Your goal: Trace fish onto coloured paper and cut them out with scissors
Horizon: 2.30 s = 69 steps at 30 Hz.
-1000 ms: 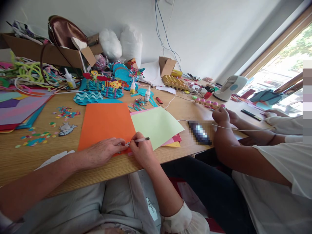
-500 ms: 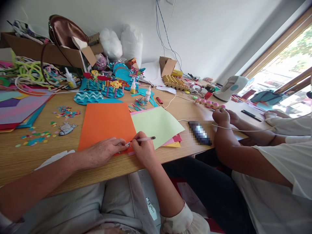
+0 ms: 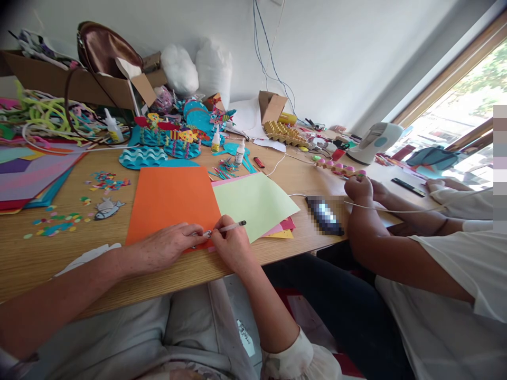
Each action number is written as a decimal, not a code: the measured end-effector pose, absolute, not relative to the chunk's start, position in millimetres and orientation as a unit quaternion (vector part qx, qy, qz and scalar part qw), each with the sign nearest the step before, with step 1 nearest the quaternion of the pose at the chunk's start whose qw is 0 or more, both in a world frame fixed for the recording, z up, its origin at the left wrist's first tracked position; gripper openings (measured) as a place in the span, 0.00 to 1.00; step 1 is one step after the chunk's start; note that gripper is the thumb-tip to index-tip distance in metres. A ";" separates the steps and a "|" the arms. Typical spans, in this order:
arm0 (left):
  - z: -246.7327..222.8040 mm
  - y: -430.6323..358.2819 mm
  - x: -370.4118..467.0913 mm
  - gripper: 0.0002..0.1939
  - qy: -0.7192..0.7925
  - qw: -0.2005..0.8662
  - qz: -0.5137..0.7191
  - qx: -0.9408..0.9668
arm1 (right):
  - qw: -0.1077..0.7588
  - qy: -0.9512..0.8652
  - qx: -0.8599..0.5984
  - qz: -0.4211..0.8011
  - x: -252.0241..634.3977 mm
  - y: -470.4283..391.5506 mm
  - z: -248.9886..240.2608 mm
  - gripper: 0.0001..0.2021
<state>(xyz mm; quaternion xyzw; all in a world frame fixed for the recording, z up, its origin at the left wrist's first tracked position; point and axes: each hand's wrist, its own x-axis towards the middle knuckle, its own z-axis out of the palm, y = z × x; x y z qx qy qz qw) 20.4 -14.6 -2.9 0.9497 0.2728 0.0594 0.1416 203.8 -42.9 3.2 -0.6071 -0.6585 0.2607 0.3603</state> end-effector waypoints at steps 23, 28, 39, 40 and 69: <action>-4.6 -15.1 19.6 0.18 0.286 0.150 0.052 0.945 | 0.377 -0.658 -0.600 0.254 198.0 -35.4 -0.4 0.04; -4.0 -15.4 19.7 0.17 0.280 0.155 0.056 0.946 | 0.371 -0.660 -0.597 0.265 196.4 -35.2 0.7 0.04; 2.2 -21.8 19.2 0.15 0.320 0.139 0.042 0.936 | 0.356 -0.673 -0.587 0.276 194.0 -36.5 1.5 0.04; 2.3 -22.0 19.2 0.15 0.321 0.134 0.040 0.937 | 0.355 -0.673 -0.587 0.276 194.1 -36.4 1.4 0.04; 6.8 -29.5 6.9 0.19 0.336 0.190 0.054 0.921 | 0.345 -0.690 -0.563 0.298 181.3 -34.7 4.5 0.04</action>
